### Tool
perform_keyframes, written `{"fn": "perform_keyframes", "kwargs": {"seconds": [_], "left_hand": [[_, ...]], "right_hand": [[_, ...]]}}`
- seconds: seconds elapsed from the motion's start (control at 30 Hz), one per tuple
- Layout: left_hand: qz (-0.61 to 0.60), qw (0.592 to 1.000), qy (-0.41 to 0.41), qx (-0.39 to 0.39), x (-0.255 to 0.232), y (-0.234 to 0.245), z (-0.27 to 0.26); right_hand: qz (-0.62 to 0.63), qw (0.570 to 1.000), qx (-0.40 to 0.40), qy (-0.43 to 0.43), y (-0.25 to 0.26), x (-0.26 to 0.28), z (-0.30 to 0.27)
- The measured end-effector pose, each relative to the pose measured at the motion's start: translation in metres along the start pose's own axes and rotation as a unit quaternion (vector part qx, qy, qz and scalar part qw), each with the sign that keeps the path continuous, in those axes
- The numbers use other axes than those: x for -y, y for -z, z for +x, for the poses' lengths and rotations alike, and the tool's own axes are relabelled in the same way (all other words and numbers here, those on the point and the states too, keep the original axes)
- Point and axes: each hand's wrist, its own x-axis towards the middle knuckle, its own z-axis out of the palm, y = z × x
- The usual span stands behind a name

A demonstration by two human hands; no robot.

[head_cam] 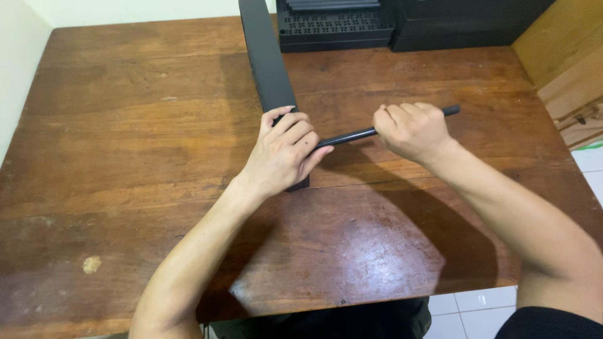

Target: The person assembles a black plastic tray by inserting four black cylindrical rods into the corners of the tray base. The person repeatedly inserts and removes the rods, adjusting their positions to secure the tray structure on a wooden table.

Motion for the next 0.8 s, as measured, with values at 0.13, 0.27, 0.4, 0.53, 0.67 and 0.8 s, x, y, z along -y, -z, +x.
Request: {"fn": "perform_keyframes", "kwargs": {"seconds": [0.13, 0.27, 0.4, 0.53, 0.67, 0.8], "left_hand": [[0.008, 1.0, 0.001, 0.001, 0.0, -0.001, 0.001], [0.012, 1.0, -0.002, 0.003, 0.0, 0.001, 0.0], [0.01, 1.0, 0.003, -0.006, 0.0, 0.003, 0.001], [0.009, 1.0, 0.005, -0.005, 0.0, 0.0, 0.002], [0.008, 1.0, -0.005, 0.008, 0.0, -0.001, 0.003], [0.014, 1.0, 0.007, -0.003, 0.001, 0.0, 0.003]], "right_hand": [[0.078, 0.983, 0.161, -0.045, 0.007, -0.007, 0.013], [0.175, 0.917, 0.353, -0.068, 0.016, -0.017, 0.025], [-0.031, 0.999, -0.041, 0.012, 0.01, -0.001, 0.014], [-0.017, 0.999, -0.037, -0.005, 0.006, 0.0, 0.011], [0.168, 0.883, 0.424, -0.11, 0.018, -0.016, 0.023], [0.093, 0.978, 0.175, -0.059, 0.018, -0.006, 0.023]]}}
